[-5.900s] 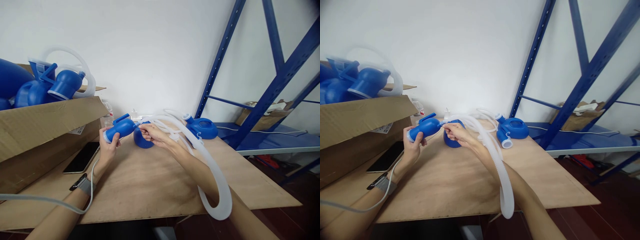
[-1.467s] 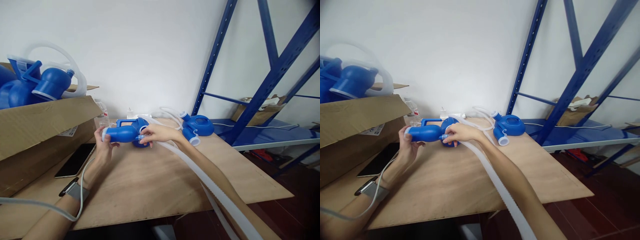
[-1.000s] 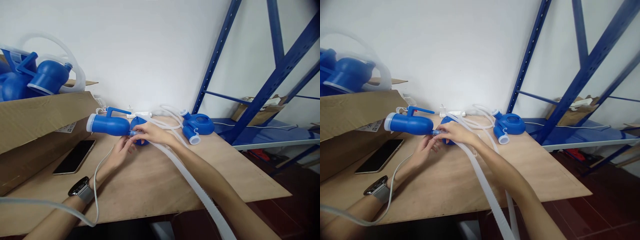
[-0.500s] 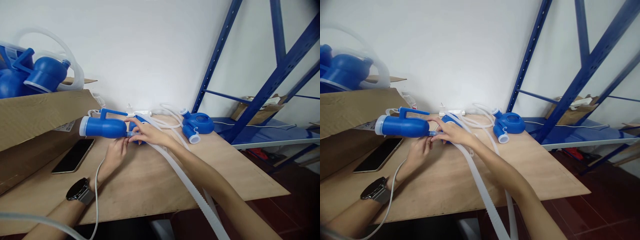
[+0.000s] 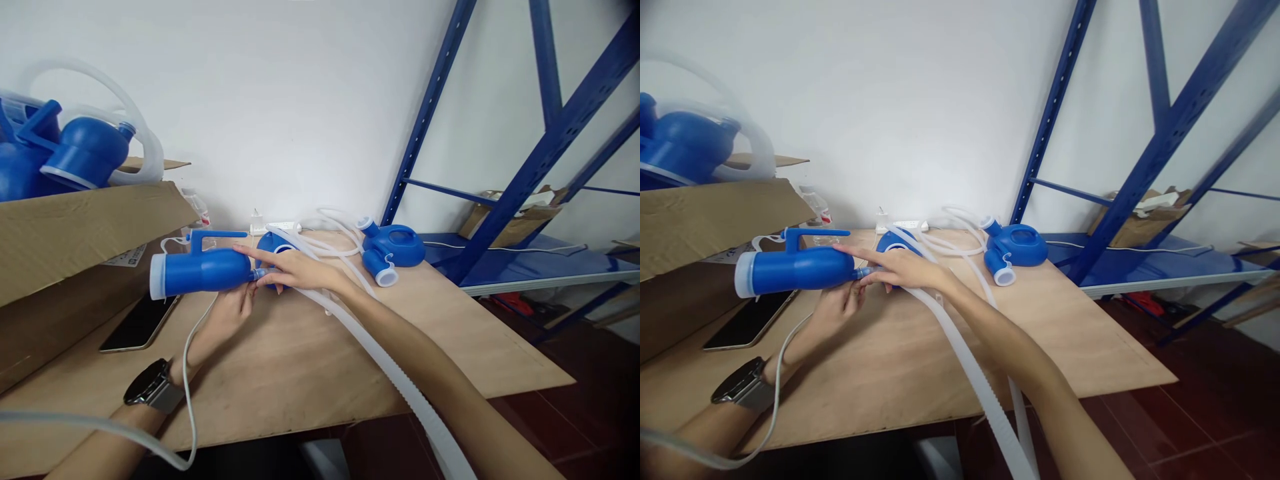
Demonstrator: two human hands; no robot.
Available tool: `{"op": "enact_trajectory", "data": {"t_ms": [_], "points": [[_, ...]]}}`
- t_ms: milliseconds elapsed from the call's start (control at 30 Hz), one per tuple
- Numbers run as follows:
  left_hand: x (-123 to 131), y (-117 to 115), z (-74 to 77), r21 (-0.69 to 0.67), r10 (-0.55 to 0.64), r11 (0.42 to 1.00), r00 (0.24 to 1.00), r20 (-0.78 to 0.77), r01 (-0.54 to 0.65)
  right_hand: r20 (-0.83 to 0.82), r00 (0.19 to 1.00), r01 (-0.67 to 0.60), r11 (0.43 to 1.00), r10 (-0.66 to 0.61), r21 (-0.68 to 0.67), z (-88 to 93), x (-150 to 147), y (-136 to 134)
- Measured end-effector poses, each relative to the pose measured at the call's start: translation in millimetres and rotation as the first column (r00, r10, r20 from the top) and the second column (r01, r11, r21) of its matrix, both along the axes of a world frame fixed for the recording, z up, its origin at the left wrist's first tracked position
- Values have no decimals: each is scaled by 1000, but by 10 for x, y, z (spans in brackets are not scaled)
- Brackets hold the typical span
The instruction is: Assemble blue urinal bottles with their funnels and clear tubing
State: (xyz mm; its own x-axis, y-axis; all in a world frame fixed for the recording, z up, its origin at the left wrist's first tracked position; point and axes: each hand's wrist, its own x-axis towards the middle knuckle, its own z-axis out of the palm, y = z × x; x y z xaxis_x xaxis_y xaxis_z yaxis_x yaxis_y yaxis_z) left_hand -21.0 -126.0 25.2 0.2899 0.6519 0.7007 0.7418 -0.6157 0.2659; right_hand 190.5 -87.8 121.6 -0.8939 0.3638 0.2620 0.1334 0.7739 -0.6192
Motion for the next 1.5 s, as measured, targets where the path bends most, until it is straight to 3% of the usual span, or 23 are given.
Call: {"op": "enact_trajectory", "data": {"t_ms": [300, 433, 600, 800, 1067, 1167, 1300, 1400, 1500], "points": [[60, -39, 56, -59, -69, 996, 997, 42, 72, 7, 1000, -10, 999, 11, -51, 24, 14, -13], [72, -68, 116, -102, -39, 994, 996, 77, 47, -2, 1000, 16, 999, -16, -46, -2, 26, 25], [83, -50, 88, -103, -25, 994, 994, 111, 36, 5, 1000, 24, 994, -24, -111, 20, 45, 20], [112, -50, 79, -120, 21, 993, 991, 133, -5, 53, 997, 55, 998, -57, 44, 73, 75, 3], [64, -83, 144, -280, -77, 946, 950, 302, 165, 35, 996, 81, 996, -81, 25, 15, 64, 48], [82, -81, 162, -364, -70, 883, 849, 523, 297, -4, 996, 90, 995, -89, 32, 12, 75, 71], [117, -70, 268, -344, 27, 771, 512, 859, 537, -34, 991, 130, 986, -127, 106, 37, 128, 116], [74, -54, 381, -279, 104, 798, 334, 937, 534, -24, 989, 150, 960, -149, 237, 54, 151, 144], [-44, -27, 472, -303, 175, 846, 308, 935, 439, -18, 988, 147, 911, -152, 385, 51, 162, 179]]}}
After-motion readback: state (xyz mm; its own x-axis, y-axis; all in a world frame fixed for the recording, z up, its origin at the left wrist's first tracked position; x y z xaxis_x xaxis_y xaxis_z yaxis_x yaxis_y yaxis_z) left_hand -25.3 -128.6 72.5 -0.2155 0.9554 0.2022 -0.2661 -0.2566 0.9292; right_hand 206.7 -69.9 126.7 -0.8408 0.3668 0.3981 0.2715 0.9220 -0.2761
